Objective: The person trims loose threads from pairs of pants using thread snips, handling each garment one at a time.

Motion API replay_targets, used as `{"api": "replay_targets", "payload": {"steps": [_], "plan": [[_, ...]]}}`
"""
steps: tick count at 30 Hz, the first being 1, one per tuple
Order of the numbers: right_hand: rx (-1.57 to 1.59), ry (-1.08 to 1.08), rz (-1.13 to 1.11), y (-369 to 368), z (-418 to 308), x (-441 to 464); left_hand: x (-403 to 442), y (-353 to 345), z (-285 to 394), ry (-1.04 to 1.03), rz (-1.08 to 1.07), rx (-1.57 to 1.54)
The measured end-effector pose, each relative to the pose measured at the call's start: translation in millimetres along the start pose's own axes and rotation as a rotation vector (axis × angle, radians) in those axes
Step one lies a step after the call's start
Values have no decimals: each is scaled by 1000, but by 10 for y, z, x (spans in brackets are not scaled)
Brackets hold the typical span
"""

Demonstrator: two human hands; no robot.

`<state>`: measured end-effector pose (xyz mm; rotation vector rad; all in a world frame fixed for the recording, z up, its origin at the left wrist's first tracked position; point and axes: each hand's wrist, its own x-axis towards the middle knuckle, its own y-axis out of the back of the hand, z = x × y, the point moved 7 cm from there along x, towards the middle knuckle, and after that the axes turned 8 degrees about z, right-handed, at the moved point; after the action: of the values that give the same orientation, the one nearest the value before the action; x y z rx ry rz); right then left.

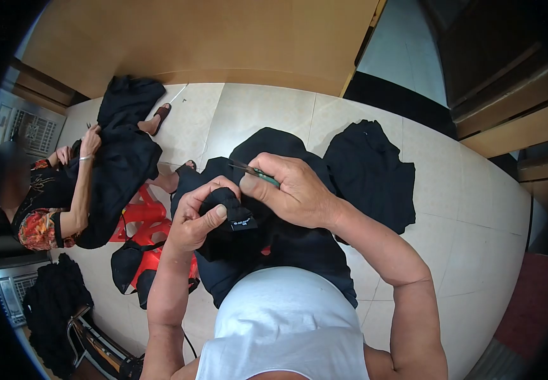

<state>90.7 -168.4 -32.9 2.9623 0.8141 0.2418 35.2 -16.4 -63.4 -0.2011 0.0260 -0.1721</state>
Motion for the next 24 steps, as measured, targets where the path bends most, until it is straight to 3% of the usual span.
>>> {"api": "replay_targets", "payload": {"steps": [8, 18, 24], "plan": [[-80, 145, -135, -117, -26, 67, 39, -50, 31, -9, 18, 39], [248, -130, -33, 70, 143, 62, 130, 19, -11, 53, 9, -59], [-162, 36, -11, 147, 182, 29, 195, 31, 23, 46, 83, -153]]}}
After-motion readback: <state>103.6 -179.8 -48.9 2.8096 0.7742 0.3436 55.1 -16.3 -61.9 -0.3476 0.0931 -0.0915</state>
